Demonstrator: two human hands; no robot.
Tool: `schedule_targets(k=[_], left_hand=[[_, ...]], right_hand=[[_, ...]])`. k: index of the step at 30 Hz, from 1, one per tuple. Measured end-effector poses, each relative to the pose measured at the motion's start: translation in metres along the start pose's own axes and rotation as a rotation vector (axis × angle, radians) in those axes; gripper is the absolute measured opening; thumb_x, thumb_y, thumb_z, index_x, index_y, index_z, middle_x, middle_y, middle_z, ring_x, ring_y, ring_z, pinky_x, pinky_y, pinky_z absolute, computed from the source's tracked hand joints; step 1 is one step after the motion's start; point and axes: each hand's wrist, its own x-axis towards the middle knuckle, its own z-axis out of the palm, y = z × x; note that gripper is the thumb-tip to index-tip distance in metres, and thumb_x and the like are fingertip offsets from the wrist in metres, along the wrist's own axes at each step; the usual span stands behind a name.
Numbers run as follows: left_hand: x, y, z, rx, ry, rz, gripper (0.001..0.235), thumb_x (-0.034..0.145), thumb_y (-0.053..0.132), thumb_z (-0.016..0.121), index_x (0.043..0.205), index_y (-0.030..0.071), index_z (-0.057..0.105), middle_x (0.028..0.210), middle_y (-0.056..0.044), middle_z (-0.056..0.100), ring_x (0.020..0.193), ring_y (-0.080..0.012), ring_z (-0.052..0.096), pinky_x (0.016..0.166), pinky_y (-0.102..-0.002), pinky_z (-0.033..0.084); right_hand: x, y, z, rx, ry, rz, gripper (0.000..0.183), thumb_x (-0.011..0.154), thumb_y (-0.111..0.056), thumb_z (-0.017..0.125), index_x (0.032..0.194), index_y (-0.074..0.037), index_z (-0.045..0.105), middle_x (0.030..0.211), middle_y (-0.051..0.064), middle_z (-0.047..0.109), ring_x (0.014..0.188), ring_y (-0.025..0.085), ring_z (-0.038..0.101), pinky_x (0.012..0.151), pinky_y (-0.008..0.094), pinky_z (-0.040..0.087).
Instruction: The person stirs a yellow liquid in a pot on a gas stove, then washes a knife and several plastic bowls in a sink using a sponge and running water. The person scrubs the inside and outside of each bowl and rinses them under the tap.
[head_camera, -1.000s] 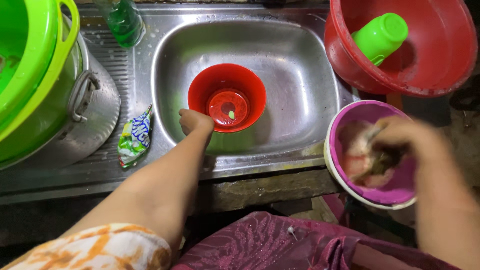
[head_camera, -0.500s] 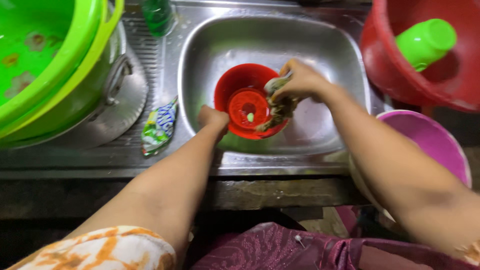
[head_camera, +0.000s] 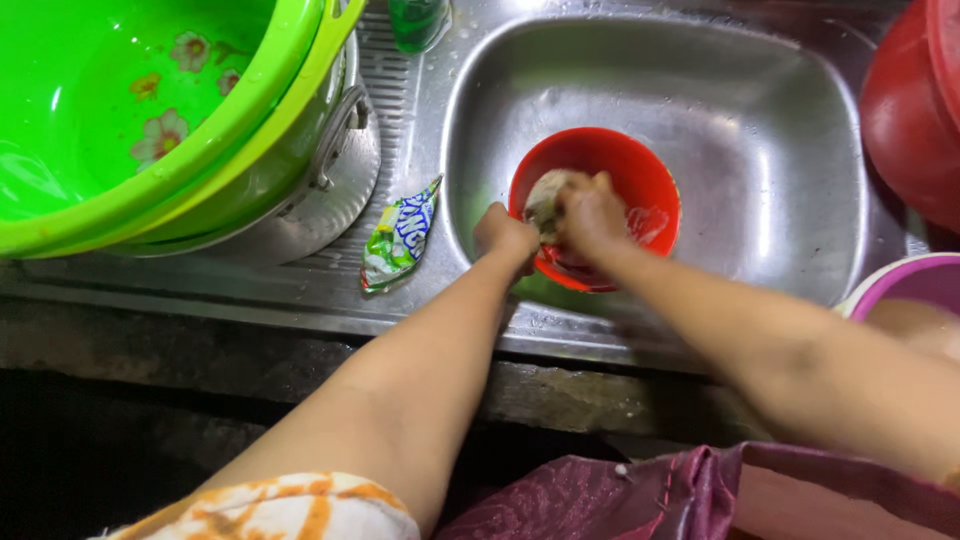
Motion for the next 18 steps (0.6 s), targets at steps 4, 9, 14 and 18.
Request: schedule_targets(k=[4,9,14,18], left_hand=[[-0.009,0.003,-0.003,-0.035,0.014,-0.019,0.028,0.084,0.0,0.063,0.112,-0.001,0.062,0.094,-0.022,0.073,0.064,-0.033,0.075,0.047,-0.042,0.058],[-0.01,0.007,-0.001,-0.02,0.048,-0.034,0.03,0.083,0.004,0.067,0.113,0.004,0.062,0.1,-0.02,0.072,0.072,-0.0326,0.074,0.053,-0.042,0.061],[-0.011,0.007,-0.002,0.047,0.008,-0.023,0.041,0.078,0.012,0.079,0.113,0.006,0.059,0.108,-0.017,0.071,0.082,-0.0321,0.074,0.062,-0.042,0.063],[-0.01,0.006,0.003,0.051,0.038,-0.033,0.031,0.085,0.009,0.068,0.115,0.005,0.06,0.107,-0.019,0.072,0.08,-0.0338,0.076,0.06,-0.043,0.064]], right_hand=[[-0.002,0.042,-0.01,-0.237,-0.12,0.114,0.007,0.078,-0.008,0.074,0.084,-0.009,0.077,0.097,0.016,0.073,0.089,0.036,0.068,0.075,0.048,0.058],[-0.036,0.01,0.014,0.059,-0.264,0.253,0.007,0.07,-0.01,0.071,0.072,-0.004,0.076,0.076,0.021,0.071,0.072,0.035,0.073,0.071,0.047,0.058],[0.0,0.013,0.032,-0.004,0.136,-0.115,0.006,0.08,-0.005,0.068,0.078,-0.002,0.073,0.087,0.022,0.071,0.084,0.038,0.071,0.077,0.046,0.058],[-0.003,0.056,0.002,-0.231,-0.046,0.055,0.009,0.081,-0.007,0.068,0.081,0.001,0.074,0.086,0.024,0.071,0.078,0.039,0.07,0.07,0.047,0.057]])
